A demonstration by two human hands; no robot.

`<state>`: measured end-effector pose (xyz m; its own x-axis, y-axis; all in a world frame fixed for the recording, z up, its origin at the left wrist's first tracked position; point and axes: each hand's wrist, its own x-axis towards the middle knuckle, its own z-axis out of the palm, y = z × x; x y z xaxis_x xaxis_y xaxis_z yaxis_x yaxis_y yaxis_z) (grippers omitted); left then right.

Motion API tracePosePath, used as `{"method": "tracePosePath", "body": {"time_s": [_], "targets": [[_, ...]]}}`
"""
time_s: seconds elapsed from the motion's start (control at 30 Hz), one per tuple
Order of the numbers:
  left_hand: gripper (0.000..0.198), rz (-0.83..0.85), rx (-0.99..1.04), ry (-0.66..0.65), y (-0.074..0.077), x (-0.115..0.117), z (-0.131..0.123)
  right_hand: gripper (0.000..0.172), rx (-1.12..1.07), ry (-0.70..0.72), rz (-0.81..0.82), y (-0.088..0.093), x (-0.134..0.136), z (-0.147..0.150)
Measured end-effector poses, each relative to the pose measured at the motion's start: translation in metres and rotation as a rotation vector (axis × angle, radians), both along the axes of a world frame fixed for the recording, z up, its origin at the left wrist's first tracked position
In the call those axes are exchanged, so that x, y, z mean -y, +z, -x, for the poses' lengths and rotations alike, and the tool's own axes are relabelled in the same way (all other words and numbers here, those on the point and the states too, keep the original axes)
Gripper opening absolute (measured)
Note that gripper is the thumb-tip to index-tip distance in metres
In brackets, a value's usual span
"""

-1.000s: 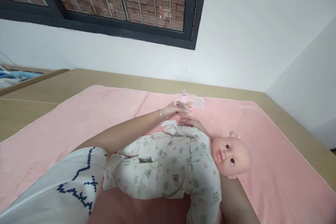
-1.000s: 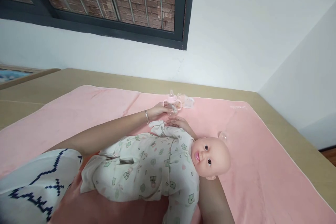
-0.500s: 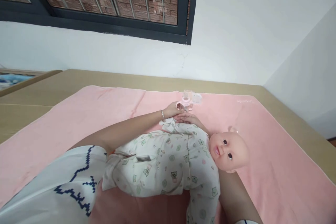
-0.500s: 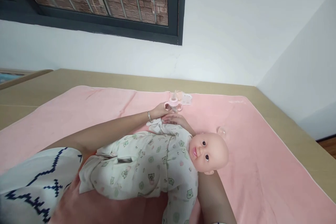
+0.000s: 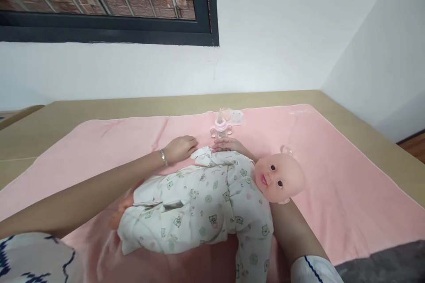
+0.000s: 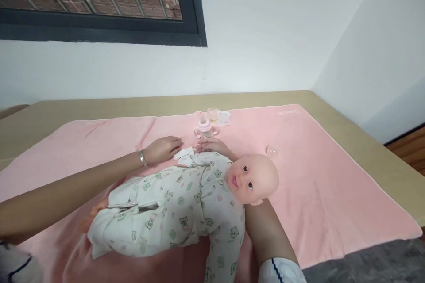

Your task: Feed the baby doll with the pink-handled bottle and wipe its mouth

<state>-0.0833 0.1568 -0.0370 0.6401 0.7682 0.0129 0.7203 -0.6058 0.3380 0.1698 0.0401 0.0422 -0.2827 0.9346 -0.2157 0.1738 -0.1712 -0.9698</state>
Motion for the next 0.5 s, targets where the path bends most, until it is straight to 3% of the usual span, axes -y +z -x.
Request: {"method": "tracePosePath", "body": {"time_s": [0.13, 0.27, 0.5], "targets": [[0.019, -0.095, -0.144, -0.073, 0.000, 0.012, 0.009, 0.026, -0.061, -0.005, 0.110, -0.017, -0.021, 0.001], [0.027, -0.179, -0.200, -0.066, -0.009, 0.020, 0.012, 0.027, -0.153, 0.003, 0.124, -0.029, -0.024, 0.000], [0.036, -0.228, -0.225, -0.051, -0.018, 0.028, 0.019, 0.029, -0.393, 0.057, 0.006, -0.043, -0.023, -0.002]]}}
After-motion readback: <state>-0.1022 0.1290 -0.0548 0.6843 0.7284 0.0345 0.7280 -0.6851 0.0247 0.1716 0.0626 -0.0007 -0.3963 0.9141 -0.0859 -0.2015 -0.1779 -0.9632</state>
